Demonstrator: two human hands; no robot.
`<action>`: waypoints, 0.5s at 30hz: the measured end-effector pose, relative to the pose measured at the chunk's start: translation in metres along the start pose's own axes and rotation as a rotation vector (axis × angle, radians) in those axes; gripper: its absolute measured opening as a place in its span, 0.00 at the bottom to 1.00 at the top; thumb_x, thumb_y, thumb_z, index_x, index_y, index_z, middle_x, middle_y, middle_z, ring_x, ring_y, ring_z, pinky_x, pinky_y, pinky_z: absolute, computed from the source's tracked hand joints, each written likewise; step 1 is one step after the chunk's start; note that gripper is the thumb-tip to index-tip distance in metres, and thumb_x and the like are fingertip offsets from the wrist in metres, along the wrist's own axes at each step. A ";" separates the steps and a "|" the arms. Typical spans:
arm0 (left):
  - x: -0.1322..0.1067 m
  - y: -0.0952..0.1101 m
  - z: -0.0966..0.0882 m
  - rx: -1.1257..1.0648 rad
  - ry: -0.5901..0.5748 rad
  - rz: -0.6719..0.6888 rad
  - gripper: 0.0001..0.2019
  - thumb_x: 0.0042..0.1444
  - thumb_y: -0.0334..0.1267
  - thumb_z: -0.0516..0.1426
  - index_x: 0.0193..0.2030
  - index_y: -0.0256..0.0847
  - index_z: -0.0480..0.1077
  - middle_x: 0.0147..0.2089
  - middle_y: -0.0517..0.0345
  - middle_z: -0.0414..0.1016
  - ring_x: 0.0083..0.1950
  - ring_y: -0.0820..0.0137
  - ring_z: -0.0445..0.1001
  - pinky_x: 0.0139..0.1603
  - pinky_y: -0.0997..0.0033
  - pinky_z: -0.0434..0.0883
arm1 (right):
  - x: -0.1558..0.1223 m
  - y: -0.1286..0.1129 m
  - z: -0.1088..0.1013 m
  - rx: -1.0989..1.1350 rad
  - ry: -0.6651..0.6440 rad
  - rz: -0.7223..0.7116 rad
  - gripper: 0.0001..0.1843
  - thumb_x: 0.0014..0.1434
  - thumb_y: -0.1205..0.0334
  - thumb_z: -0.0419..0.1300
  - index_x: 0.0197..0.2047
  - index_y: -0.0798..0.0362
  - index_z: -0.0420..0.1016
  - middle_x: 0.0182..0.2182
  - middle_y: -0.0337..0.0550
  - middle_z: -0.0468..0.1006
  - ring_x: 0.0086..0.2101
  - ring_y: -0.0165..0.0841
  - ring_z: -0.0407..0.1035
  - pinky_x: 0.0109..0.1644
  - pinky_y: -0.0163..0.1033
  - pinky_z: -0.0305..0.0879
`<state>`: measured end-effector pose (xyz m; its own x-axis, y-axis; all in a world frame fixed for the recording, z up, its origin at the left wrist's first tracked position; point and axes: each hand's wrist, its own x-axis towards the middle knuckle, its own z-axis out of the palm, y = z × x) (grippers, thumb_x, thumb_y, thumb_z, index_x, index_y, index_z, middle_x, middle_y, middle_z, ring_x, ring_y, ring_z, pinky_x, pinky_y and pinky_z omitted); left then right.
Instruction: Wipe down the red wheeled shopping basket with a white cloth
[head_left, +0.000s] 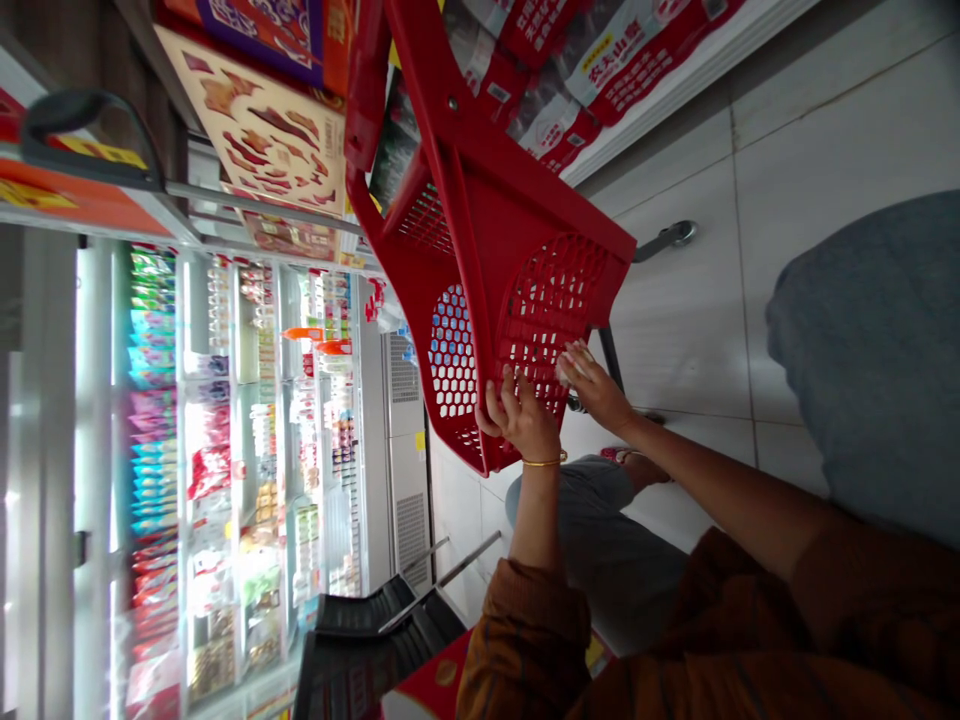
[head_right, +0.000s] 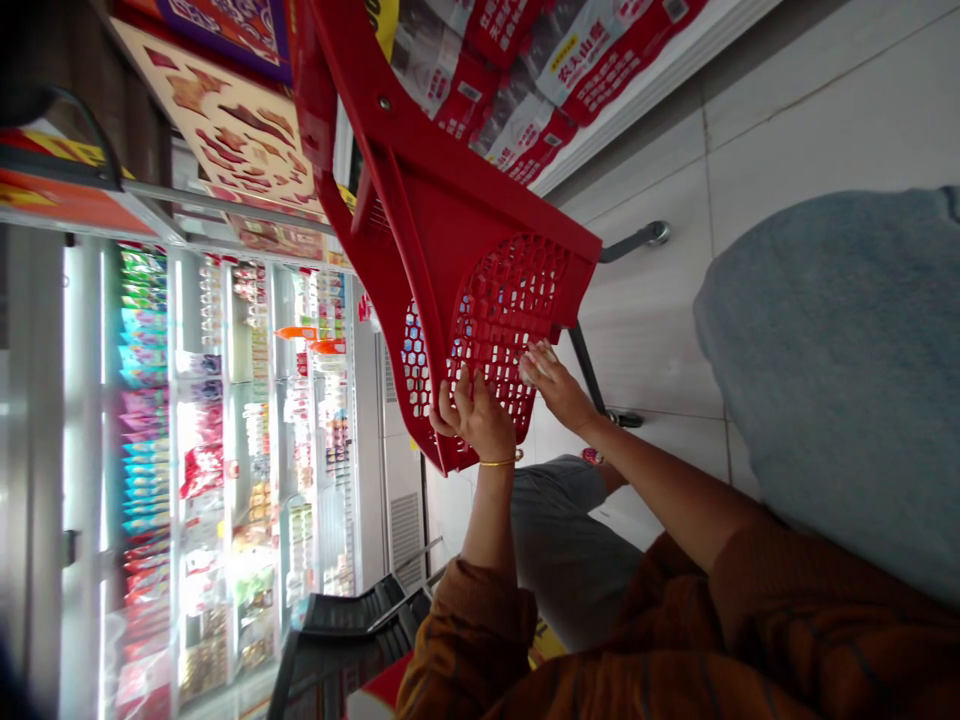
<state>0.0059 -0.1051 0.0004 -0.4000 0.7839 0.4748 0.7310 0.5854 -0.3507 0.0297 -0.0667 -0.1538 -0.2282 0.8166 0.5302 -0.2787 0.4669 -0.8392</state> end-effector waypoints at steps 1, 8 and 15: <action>0.000 0.000 0.000 -0.002 -0.012 -0.006 0.15 0.64 0.36 0.49 0.50 0.49 0.74 0.58 0.54 0.73 0.63 0.60 0.63 0.67 0.48 0.50 | 0.000 -0.003 0.000 0.010 0.001 0.004 0.28 0.67 0.70 0.47 0.68 0.43 0.50 0.67 0.46 0.52 0.67 0.38 0.38 0.67 0.58 0.51; 0.000 0.002 0.000 -0.018 -0.014 -0.024 0.13 0.64 0.41 0.50 0.49 0.48 0.74 0.57 0.52 0.73 0.63 0.59 0.63 0.66 0.47 0.51 | 0.026 -0.041 0.007 0.114 -0.020 -0.037 0.30 0.67 0.67 0.49 0.69 0.41 0.45 0.68 0.42 0.50 0.67 0.37 0.39 0.68 0.54 0.51; 0.001 0.010 -0.004 0.015 0.040 0.003 0.14 0.64 0.41 0.50 0.50 0.47 0.74 0.55 0.52 0.75 0.62 0.60 0.64 0.66 0.48 0.50 | 0.049 -0.055 0.002 0.163 -0.049 -0.110 0.33 0.66 0.68 0.50 0.69 0.38 0.43 0.69 0.38 0.47 0.68 0.38 0.35 0.69 0.56 0.50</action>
<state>0.0153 -0.0988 0.0007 -0.3748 0.7771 0.5056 0.7240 0.5859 -0.3640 0.0316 -0.0528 -0.0813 -0.2325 0.7442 0.6262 -0.4508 0.4880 -0.7474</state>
